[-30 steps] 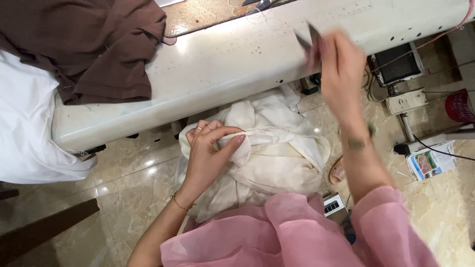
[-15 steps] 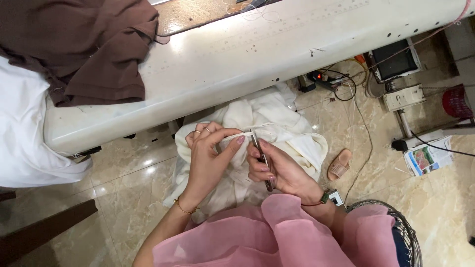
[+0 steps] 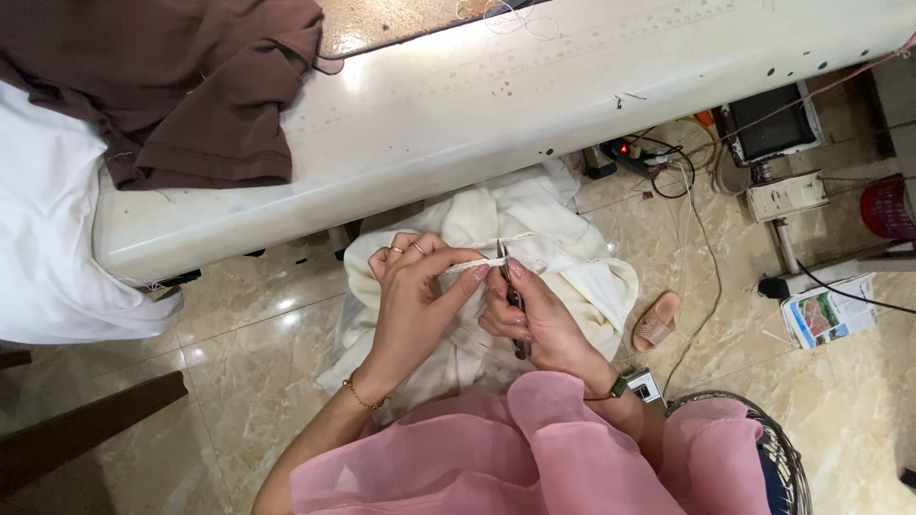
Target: Hand-sewing and machine-sewing a white fabric dress.
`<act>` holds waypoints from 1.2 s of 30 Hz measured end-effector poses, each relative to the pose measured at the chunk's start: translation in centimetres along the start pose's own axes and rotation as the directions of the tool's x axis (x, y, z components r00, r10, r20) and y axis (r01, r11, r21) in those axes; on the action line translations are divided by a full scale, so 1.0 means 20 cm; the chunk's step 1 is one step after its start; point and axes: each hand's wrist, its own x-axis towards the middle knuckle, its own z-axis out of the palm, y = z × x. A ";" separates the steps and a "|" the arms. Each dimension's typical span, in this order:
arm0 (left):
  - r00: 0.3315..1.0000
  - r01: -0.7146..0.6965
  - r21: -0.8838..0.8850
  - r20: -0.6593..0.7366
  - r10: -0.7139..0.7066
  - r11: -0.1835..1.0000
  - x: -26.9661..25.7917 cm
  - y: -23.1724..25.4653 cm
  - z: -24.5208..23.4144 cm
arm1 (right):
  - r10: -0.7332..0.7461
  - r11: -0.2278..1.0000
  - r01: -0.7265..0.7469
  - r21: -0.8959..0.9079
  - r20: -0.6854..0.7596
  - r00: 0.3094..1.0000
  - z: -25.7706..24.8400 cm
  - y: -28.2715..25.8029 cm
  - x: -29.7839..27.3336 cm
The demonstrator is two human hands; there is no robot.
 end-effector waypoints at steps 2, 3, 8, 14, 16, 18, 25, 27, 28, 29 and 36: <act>1.000 0.004 0.000 0.001 -0.004 1.000 0.00 0.00 0.00 | -0.056 0.997 0.055 -0.047 -0.021 0.998 -0.03 0.04 0.01; 1.000 0.008 0.000 0.003 -0.008 1.000 0.00 0.01 0.00 | -0.114 0.990 0.110 -0.094 -0.040 0.993 -0.04 0.06 0.02; 1.000 0.022 0.005 0.005 -0.022 1.000 0.00 -0.01 -0.01 | -0.176 0.963 0.169 -0.210 -0.015 0.984 -0.07 0.02 0.00; 0.999 0.050 -0.045 -0.003 -0.050 0.998 0.01 -0.02 -0.03 | -0.667 0.197 0.368 -0.909 0.152 0.730 0.04 -0.36 0.12; 0.998 0.049 -0.068 -0.024 -0.050 0.997 0.00 -0.03 -0.03 | -0.720 -0.240 0.248 -0.939 0.343 0.604 0.10 -0.53 0.23; 0.994 0.085 -0.124 -0.057 -0.092 0.989 -0.02 -0.03 -0.02 | -0.653 -0.628 0.037 -0.777 0.552 0.519 0.12 -0.67 0.37; 0.909 -0.170 0.147 -0.358 0.213 0.974 -0.19 -0.08 0.24 | -0.518 -0.803 0.008 -0.596 0.703 0.487 0.08 -0.83 0.56; 0.833 -0.322 0.306 -0.358 0.422 0.896 -0.25 -0.17 0.33 | -0.502 -0.808 0.071 -0.585 0.747 0.436 0.18 -0.84 0.52; 0.833 -0.322 0.305 -0.359 0.421 0.896 -0.25 -0.18 0.35 | -0.501 -0.808 0.072 -0.584 0.747 0.437 0.21 -0.82 0.48; 0.814 -0.372 0.412 -0.287 0.506 0.832 -0.25 -0.20 0.36 | -0.524 -0.788 0.101 -0.608 0.747 0.409 0.24 -0.80 0.45; 0.812 -0.457 0.533 -0.077 0.579 0.712 -0.09 -0.12 0.25 | -0.524 -0.281 0.388 -0.878 0.478 0.705 0.10 -0.62 0.16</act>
